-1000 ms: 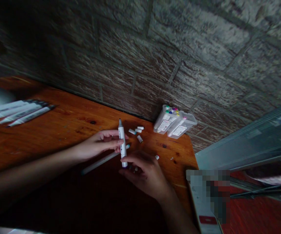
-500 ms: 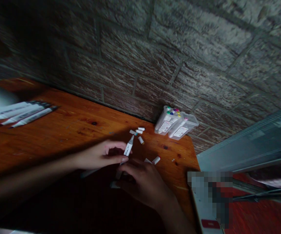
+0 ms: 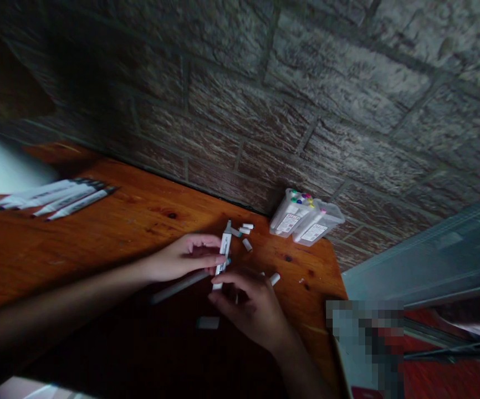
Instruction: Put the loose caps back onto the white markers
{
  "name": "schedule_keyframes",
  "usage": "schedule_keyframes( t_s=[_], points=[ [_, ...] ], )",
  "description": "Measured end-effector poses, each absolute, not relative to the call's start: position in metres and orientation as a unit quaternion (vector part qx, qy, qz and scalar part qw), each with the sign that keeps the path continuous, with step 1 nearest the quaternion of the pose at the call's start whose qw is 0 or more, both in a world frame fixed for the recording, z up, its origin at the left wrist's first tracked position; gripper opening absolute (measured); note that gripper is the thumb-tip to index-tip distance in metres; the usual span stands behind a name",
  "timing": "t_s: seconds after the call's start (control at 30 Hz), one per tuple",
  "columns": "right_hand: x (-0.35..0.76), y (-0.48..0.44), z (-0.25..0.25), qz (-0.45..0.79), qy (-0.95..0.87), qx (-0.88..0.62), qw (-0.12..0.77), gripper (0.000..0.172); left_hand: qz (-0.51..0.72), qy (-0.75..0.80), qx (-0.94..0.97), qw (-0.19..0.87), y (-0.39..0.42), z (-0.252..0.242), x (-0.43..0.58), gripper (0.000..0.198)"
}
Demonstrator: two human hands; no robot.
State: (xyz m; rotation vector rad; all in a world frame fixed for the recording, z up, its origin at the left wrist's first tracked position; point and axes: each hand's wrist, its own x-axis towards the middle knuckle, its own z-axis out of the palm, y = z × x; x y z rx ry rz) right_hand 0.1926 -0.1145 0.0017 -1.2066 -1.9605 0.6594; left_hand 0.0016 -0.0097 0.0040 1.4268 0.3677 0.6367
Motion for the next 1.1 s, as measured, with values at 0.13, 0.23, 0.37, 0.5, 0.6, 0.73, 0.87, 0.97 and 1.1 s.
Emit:
schedule_keyframes(
  t_s=[0.13, 0.23, 0.37, 0.5, 0.6, 0.73, 0.87, 0.97, 1.1],
  points=[
    [0.191, -0.115, 0.002, 0.295, -0.719, -0.492, 0.391, 0.015, 0.323, 0.201, 0.613, 0.693, -0.007, 0.006, 0.001, 0.022],
    [0.19, -0.113, 0.0, 0.332, -0.687, -0.494, 0.417, 0.012, 0.34, 0.209, 0.616, 0.679, -0.004, 0.006, 0.001, 0.023],
    [0.189, -0.111, -0.001, 0.371, -0.626, -0.49, 0.48, 0.018, 0.346, 0.209, 0.616, 0.676, -0.004, 0.006, 0.002, 0.023],
    [0.189, -0.11, 0.0, 0.386, -0.589, -0.504, 0.501, 0.023, 0.325, 0.185, 0.622, 0.688, -0.007, 0.008, 0.002, 0.02],
    [0.19, -0.11, 0.001, 0.394, -0.584, -0.498, 0.506, 0.023, 0.305, 0.157, 0.64, 0.688, -0.008, 0.01, 0.001, 0.017],
    [0.186, -0.111, 0.0, 0.394, -0.564, -0.492, 0.533, 0.019, 0.301, 0.147, 0.652, 0.68, -0.009, 0.009, 0.001, 0.015],
    [0.182, -0.111, -0.001, 0.422, -0.516, -0.51, 0.544, 0.024, 0.341, 0.183, 0.645, 0.659, -0.012, 0.006, 0.003, 0.017],
    [0.182, -0.11, -0.001, 0.432, -0.512, -0.519, 0.53, 0.03, 0.364, 0.205, 0.669, 0.615, -0.014, 0.007, 0.003, 0.022],
    [0.182, -0.11, 0.0, 0.415, -0.547, -0.516, 0.512, 0.026, 0.38, 0.178, 0.718, 0.556, -0.016, 0.01, 0.002, 0.023]
  ],
)
